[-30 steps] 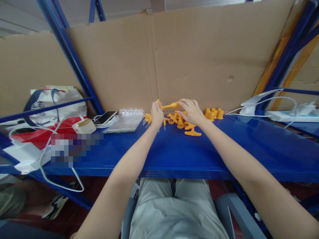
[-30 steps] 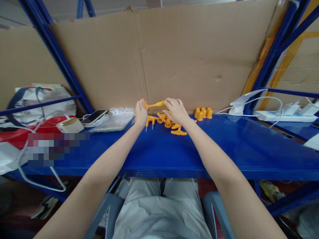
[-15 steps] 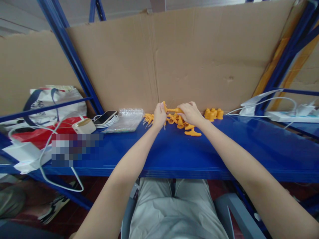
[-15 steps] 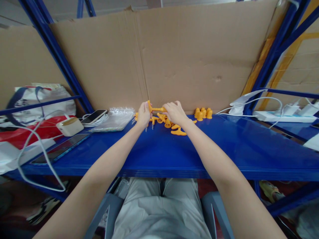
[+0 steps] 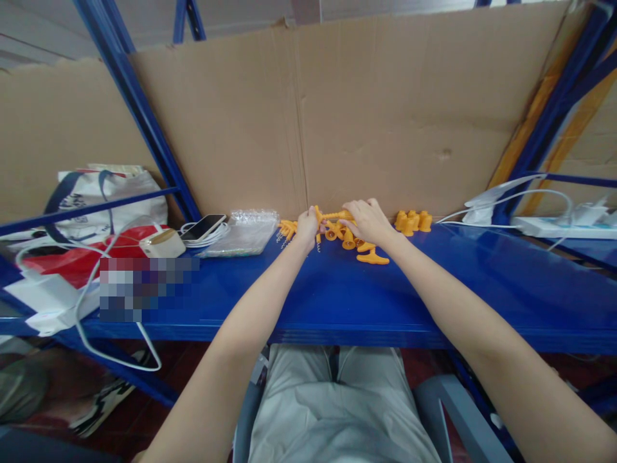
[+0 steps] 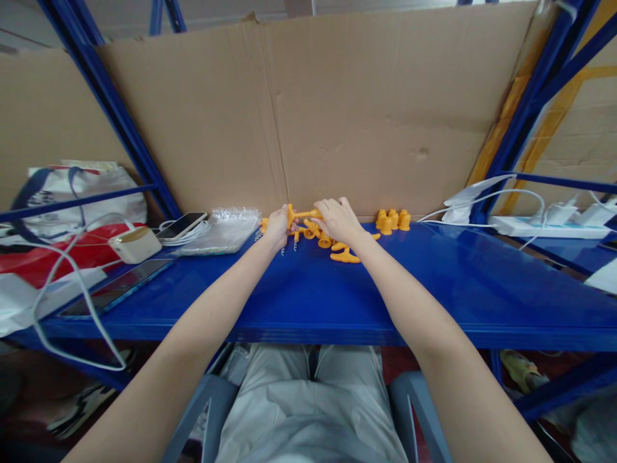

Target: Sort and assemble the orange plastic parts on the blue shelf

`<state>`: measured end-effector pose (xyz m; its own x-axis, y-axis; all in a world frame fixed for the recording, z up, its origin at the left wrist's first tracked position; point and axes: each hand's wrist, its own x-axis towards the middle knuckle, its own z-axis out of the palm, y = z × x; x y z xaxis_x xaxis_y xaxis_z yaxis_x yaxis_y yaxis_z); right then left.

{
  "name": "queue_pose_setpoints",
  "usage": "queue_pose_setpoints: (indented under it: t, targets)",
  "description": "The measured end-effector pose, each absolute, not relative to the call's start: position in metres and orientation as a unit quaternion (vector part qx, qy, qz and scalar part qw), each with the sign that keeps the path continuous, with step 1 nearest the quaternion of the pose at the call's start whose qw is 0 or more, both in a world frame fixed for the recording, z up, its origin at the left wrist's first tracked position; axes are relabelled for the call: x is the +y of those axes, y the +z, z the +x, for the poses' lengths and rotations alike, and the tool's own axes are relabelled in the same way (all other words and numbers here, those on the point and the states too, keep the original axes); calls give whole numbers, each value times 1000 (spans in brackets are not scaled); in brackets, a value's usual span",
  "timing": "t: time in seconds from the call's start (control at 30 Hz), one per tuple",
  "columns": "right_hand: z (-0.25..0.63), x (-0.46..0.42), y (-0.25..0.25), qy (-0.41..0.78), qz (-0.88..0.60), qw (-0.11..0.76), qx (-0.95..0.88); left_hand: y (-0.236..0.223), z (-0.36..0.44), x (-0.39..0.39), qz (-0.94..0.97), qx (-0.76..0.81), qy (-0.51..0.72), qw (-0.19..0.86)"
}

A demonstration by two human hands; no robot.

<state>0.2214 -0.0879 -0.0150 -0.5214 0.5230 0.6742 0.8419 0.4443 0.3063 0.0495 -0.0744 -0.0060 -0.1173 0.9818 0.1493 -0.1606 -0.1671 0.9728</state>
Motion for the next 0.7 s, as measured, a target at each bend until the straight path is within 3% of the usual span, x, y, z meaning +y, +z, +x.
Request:
queue_pose_setpoints:
  t: [0.33, 0.7]
  targets:
    - [219, -91, -12, -338, -445, 228, -798, -12, 50, -72, 467, 439, 612, 464]
    - [301, -65, -29, -259, -635, 390, -615, -17, 1, -35, 263, 407, 714, 505]
